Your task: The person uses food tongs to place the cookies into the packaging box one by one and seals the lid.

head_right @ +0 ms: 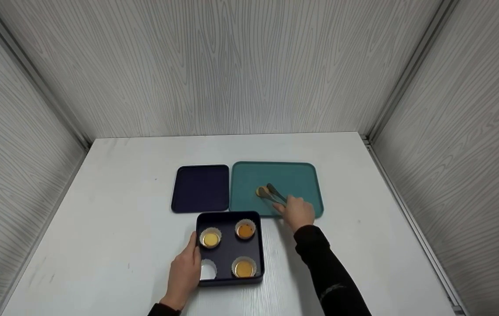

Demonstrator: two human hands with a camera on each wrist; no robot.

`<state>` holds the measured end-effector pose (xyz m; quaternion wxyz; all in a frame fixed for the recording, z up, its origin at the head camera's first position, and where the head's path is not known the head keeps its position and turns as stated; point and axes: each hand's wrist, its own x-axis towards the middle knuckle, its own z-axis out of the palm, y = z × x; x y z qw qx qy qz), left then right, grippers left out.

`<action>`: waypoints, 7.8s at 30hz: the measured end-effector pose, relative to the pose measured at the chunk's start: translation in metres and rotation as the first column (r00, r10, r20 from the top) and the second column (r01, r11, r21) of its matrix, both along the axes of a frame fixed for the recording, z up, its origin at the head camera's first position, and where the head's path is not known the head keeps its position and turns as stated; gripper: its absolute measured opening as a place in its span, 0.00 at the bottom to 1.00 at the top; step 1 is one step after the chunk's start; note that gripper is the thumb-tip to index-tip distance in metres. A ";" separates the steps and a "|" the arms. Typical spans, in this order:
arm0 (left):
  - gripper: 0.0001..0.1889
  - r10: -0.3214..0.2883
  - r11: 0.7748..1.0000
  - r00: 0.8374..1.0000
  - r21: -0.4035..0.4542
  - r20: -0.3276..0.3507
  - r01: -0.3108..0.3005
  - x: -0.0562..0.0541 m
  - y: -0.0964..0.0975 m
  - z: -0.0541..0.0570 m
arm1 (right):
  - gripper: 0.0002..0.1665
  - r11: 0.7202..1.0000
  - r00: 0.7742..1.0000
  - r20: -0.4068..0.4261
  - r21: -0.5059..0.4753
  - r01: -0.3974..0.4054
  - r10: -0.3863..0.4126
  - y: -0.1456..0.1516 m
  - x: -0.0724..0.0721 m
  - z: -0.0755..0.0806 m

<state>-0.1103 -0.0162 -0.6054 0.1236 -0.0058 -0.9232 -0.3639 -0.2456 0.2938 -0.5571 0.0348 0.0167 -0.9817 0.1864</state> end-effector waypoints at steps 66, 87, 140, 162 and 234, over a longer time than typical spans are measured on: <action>0.25 0.006 1.000 1.000 -0.030 -0.018 -0.006 0.000 0.000 0.001 | 0.22 0.959 0.944 -0.205 -0.066 -0.275 0.257 -0.028 0.026 0.016; 0.25 0.005 1.000 0.999 -0.008 0.033 -0.005 -0.002 0.001 -0.001 | 0.25 0.903 0.885 -0.257 -0.086 -0.420 0.388 -0.056 0.051 0.034; 0.25 -0.013 0.999 0.999 0.049 0.047 0.011 -0.003 -0.001 0.003 | 0.27 0.830 0.831 0.192 -0.338 -0.444 0.522 -0.068 0.116 0.040; 0.25 -0.002 1.000 0.998 0.004 0.071 0.002 -0.002 -0.001 0.003 | 0.24 0.824 0.783 0.286 -0.328 -0.461 0.552 -0.084 0.120 0.030; 0.26 -0.006 0.999 0.999 0.041 0.054 0.004 -0.003 -0.001 0.001 | 0.28 0.946 0.962 0.079 -0.215 -0.242 0.263 -0.029 0.112 0.059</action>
